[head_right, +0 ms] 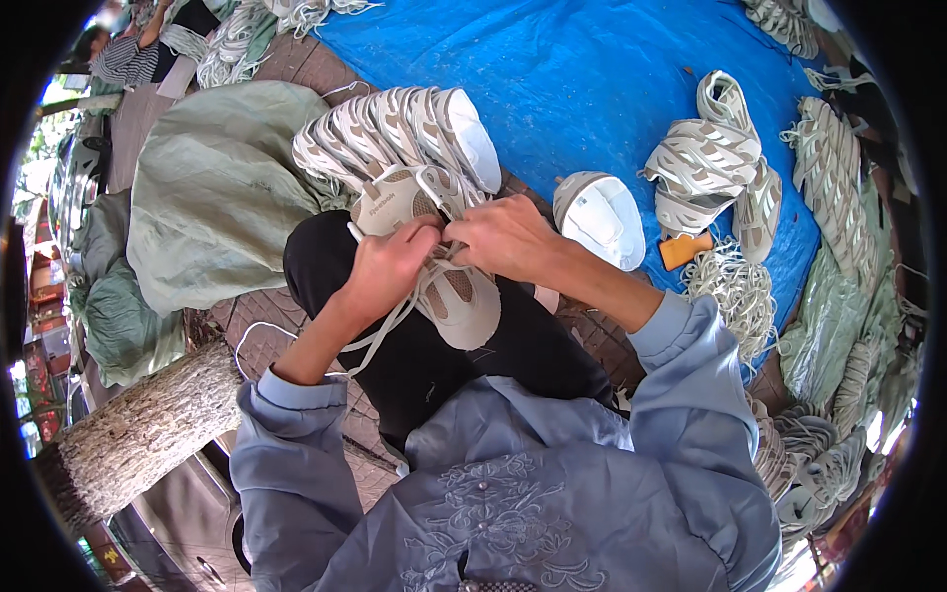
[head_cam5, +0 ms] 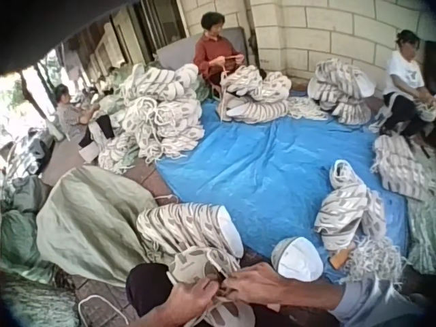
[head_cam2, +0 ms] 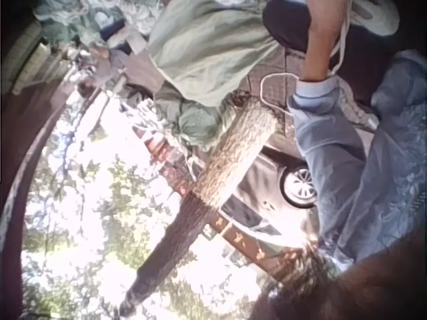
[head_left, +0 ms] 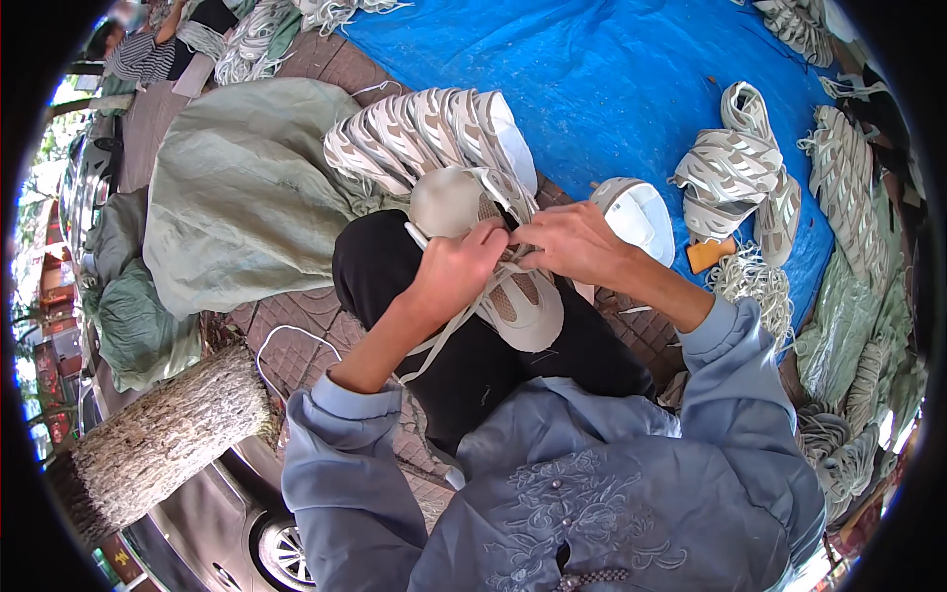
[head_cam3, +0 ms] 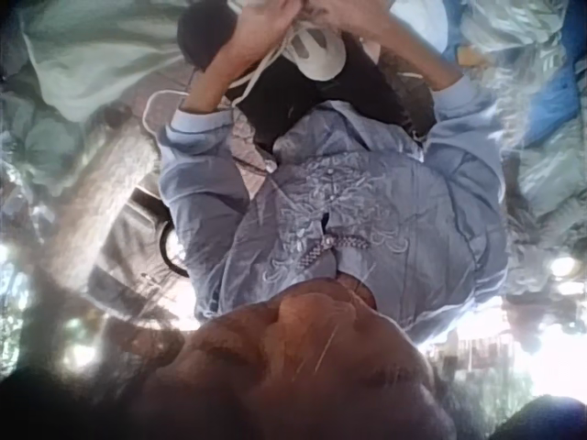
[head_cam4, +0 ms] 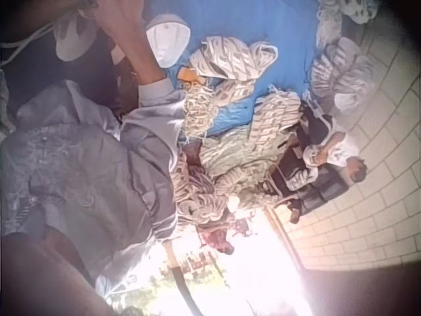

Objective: The person is sitting on the ground and lacing a white Reebok sneaker. They thread a long white shoelace through the eyelets of the shoe, pulling it tight and arranging the laces in a crisscross pattern. The person handles the shoe and the lace with both hands, ensuring the laces are properly seated in the eyelets.

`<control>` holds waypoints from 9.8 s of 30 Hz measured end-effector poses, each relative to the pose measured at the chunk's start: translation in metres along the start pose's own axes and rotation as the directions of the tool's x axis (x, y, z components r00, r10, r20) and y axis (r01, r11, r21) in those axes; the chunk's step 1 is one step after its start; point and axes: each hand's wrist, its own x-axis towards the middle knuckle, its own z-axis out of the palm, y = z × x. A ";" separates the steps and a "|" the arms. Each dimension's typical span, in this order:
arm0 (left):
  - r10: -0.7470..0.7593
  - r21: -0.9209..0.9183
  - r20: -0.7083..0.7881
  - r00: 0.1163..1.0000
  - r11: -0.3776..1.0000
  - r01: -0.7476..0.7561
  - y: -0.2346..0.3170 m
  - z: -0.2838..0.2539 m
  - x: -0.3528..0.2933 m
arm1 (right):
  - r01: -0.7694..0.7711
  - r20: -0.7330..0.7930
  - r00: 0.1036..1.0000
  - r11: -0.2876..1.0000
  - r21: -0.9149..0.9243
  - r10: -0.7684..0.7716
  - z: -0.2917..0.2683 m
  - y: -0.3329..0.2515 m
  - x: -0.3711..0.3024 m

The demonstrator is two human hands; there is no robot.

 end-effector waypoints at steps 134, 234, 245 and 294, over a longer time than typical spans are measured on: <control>-0.205 0.010 -0.180 0.962 0.978 0.211 0.020 -0.009 -0.046 | -0.661 0.564 0.746 0.299 0.688 0.353 -0.032 -0.012 0.021; -0.185 0.380 -0.048 0.982 0.905 0.189 0.040 -0.018 -0.059 | -0.594 0.072 0.787 0.721 0.357 0.613 -0.113 0.133 0.025; -0.407 -0.061 -0.220 0.886 0.913 0.404 0.041 -0.017 -0.060 | -0.495 -0.112 0.845 0.844 0.207 0.523 -0.142 0.131 0.051; -0.501 -0.068 0.023 0.865 0.863 0.501 0.056 -0.024 -0.063 | -0.482 -0.172 0.869 0.873 -0.077 0.465 -0.161 0.149 0.062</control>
